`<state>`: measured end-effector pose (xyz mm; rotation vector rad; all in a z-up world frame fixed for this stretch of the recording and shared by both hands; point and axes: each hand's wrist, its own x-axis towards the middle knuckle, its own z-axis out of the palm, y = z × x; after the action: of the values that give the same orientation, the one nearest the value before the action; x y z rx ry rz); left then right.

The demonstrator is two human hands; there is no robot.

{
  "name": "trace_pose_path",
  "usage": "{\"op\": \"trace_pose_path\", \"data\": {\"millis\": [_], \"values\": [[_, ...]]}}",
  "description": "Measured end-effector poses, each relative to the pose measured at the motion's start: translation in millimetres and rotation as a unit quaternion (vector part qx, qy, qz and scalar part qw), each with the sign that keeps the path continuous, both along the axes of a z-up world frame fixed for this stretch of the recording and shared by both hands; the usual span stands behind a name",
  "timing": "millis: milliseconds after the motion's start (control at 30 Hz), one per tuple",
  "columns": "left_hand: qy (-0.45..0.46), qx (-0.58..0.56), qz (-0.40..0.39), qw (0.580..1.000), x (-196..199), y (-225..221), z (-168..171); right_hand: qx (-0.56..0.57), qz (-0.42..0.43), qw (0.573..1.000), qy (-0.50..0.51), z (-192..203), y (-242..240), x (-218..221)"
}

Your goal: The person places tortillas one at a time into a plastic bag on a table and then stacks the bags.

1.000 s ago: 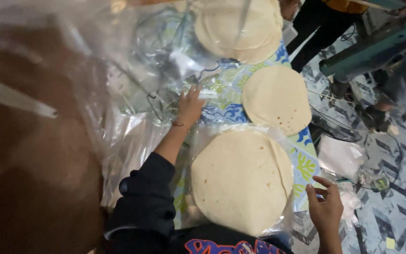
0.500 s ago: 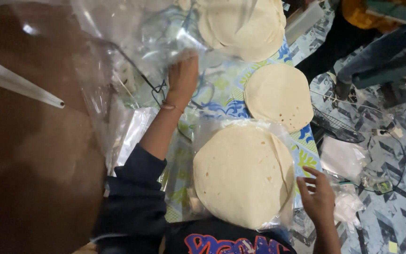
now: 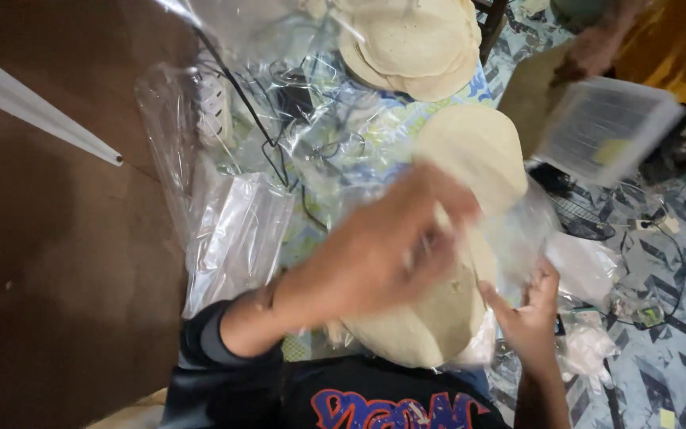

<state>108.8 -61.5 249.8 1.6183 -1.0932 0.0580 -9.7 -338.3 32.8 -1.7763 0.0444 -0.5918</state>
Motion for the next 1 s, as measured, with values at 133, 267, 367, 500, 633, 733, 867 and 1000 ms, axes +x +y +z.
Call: {"op": "trace_pose_path", "data": {"millis": [133, 267, 367, 500, 633, 733, 867, 1000], "values": [[0.148, -0.029, -0.165, 0.975, -34.5, 9.3, -9.9, 0.019, 0.120, 0.988, -0.096, 14.6, -3.6, 2.9], [0.413, -0.094, -0.078, 0.902, -23.1, 2.1, -55.6, 0.196, -0.016, 0.974, -0.109, 42.1, 10.4, 7.0], [0.426, -0.085, 0.003, 0.901, -7.2, 1.3, -102.0, 0.033, 0.001, 0.985, -0.167, 55.7, 1.5, -8.0], [0.389, -0.006, 0.188, 0.902, 21.5, -1.5, -140.7, 0.054, 0.048, 0.985, 0.154, -7.8, -55.6, -31.0], [0.331, 0.017, 0.284, 0.900, 68.0, -6.4, -208.6, 0.135, 0.040, 0.936, 0.323, -36.5, -42.6, -35.8], [0.314, -0.026, 0.335, 0.888, 78.2, -8.0, -258.8, 0.183, 0.011, 0.921, 0.344, -55.7, -30.5, -38.6], [0.408, -0.114, 0.299, 0.855, 45.2, 3.3, -312.0, 0.114, -0.011, 0.930, 0.349, -38.8, -17.8, -43.5], [0.409, 0.069, 0.294, 0.861, -9.6, 42.3, -278.2, 0.157, 0.004, 0.935, 0.319, -17.0, -30.8, -39.4]]}}
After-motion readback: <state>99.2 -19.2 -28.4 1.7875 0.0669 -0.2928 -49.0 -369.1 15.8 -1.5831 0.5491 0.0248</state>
